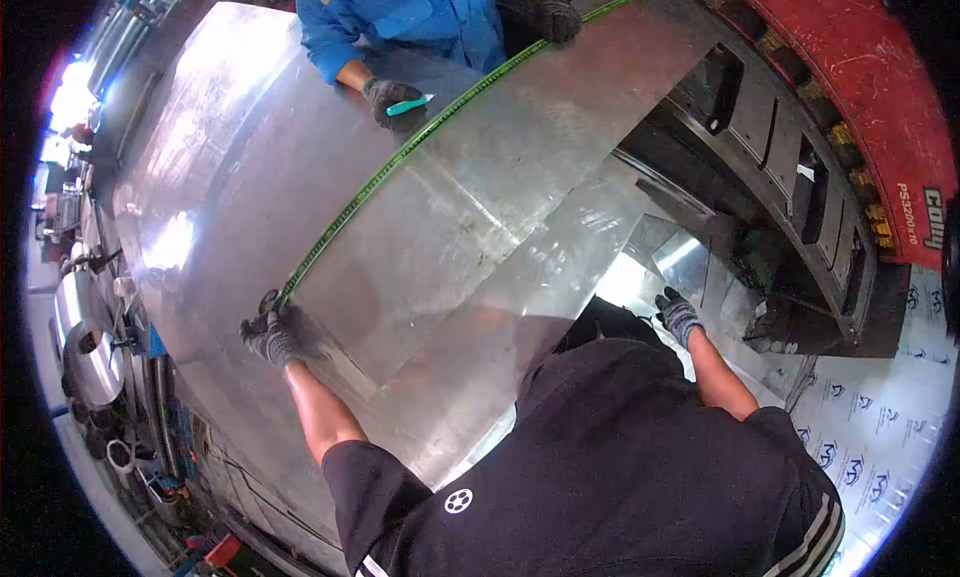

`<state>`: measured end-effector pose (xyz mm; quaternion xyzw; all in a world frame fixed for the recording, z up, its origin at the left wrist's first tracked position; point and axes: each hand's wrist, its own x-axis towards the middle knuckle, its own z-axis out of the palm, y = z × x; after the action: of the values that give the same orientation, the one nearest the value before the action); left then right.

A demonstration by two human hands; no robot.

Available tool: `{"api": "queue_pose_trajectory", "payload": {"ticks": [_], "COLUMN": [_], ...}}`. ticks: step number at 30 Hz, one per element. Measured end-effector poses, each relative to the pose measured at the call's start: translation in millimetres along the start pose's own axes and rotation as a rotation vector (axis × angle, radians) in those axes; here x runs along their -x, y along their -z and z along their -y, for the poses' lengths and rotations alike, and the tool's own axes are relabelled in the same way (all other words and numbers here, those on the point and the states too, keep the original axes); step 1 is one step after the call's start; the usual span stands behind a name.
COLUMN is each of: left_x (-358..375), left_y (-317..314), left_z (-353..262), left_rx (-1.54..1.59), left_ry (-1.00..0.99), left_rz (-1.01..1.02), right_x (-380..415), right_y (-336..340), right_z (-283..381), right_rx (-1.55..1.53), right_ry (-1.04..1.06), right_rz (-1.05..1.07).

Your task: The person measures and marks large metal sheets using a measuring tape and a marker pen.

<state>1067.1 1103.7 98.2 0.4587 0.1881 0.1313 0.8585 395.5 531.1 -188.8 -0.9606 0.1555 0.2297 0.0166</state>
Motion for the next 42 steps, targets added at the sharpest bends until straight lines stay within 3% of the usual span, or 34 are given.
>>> {"api": "queue_pose_trajectory", "payload": {"ticks": [1, 2, 3, 4, 6, 7, 8, 9, 10, 11, 12, 13, 17, 22, 24, 25, 26, 27, 28, 29, 30, 31, 33, 34, 35, 36, 37, 38, 39, 41, 42], "left_x": [-25.3, -71.9, -96.1, -77.5, -18.4, -40.0, -78.9, -99.5, -99.9, -97.2, -97.6, -100.1, -88.6, -77.9, -93.5, -115.2, -142.7, -155.1, -144.3, -120.5, -98.4, -76.5, -47.4, -82.2, -125.8, -191.3, -178.6, -160.6, -135.3, -79.3, -51.4], "left_y": [22.4, 66.4, 87.2, 71.2, 21.3, 29.4, 59.4, 80.4, 89.4, 92.2, 93.1, 93.0, 73.7, 58.6, 83.8, 103.6, 124.1, 132.0, 122.3, 101.9, 81.8, 58.1, 20.9, 87.0, 132.0, 152.8, 137.5, 124.9, 101.8, 54.5, 24.6], "left_z": [7.2, 19.4, 26.2, 22.0, 7.5, 6.9, 3.4, 6.2, 14.8, 20.6, 24.0, 25.1, 10.8, 5.0, 10.1, 13.8, 17.4, 19.3, 18.3, 14.4, 9.7, 3.5, -6.2, 6.7, 23.0, 28.1, 25.4, 17.4, 20.2, 12.2, 3.6], "left_rx": [0.003, -0.293, -0.589, -0.588, -0.139, -0.137, -0.08, -0.024, -0.026, -0.212, -0.394, -0.394, -0.226, -0.041, -1.357, -1.354, -1.441, -1.517, -1.516, -0.792, -0.05, -0.05, -0.003, -0.003, -0.865, -1.708, -1.709, -1.359, -1.007, -0.295, 0.063], "left_ry": [0.001, -0.122, -0.247, -0.248, -0.098, -0.096, 0.069, 0.236, 0.238, -0.003, -0.248, -0.248, -0.013, 0.223, -0.221, -0.223, -0.402, -0.584, -0.584, -0.078, 0.381, 0.381, 0.301, 0.301, 0.02, -0.307, -0.308, -0.181, -0.058, 0.17, 0.278], "left_rz": [0.005, -0.007, -0.02, -0.016, -0.022, -0.008, 0.135, 0.276, 0.28, 0.334, 0.384, 0.388, 0.209, 0.023, 0.255, 0.255, 0.425, 0.599, 0.601, 0.469, 0.292, 0.292, -0.14, -0.137, 0.12, 0.393, 0.398, 0.278, 0.161, -0.065, -0.174], "right_x": [-6.2, -12.7, -13.4, -13.5, -15.8, -16.4, -15.4, -14.3, -13.1, -11.7, -10.7, -10.4, -4.1, -10.4, -11.3, -11.8, -12.6, -16.3, -22.3, -25.1, -25.1, -26.5, -28.5, -25.9, -24.3, -24.1, -24.4, -24.7, -24.1, -22.3, -21.4], "right_y": [47.9, 107.2, 109.6, 98.7, 63.3, 44.1, 31.6, 22.2, 14.4, 15.5, 16.5, 17.5, 90.5, 70.7, 81.1, 110.5, 129.4, 119.0, 91.0, 72.4, 68.7, 66.3, 51.7, 32.0, 17.5, 13.1, 4.9, 0.0, 18.9, 81.9, 82.5], "right_z": [24.1, 51.5, 51.8, 47.9, 36.8, 33.3, 31.6, 31.0, 30.8, 32.5, 33.7, 34.5, 55.4, 44.4, 42.5, 46.6, 49.5, 49.7, 47.4, 45.5, 45.1, 44.2, 39.9, 32.4, 26.1, 23.4, 19.1, 15.5, 21.5, 43.8, 45.9], "right_rx": [-0.018, -0.036, -0.038, -0.008, 0.019, -0.565, -1.146, -1.15, -1.211, -1.271, -1.273, -1.2, -1.104, -1.064, -0.98, -0.602, -0.222, -0.222, -0.735, -1.244, -1.245, -1.226, -1.21, -0.9, -0.59, -0.592, -0.303, -0.014, -0.016, -1.32, -1.323], "right_ry": [-0.067, -0.134, -0.138, -0.118, -0.103, -0.299, -0.482, -0.487, -0.451, -0.415, -0.418, -0.428, -0.457, -0.478, -0.431, -0.283, -0.134, -0.136, -0.382, -0.625, -0.626, -0.669, -0.713, -0.525, -0.338, -0.342, -0.164, 0.014, 0.01, -0.673, -0.679], "right_rz": [0.17, 0.341, 0.338, 0.285, 0.226, 0.146, 0.054, 0.052, -0.003, -0.059, -0.06, -0.048, 0.059, 0.05, 0.017, 0.155, 0.284, 0.282, 0.169, 0.037, 0.038, 0.017, -0.007, -0.057, -0.103, -0.103, -0.122, -0.138, -0.136, 0.116, 0.116]}}
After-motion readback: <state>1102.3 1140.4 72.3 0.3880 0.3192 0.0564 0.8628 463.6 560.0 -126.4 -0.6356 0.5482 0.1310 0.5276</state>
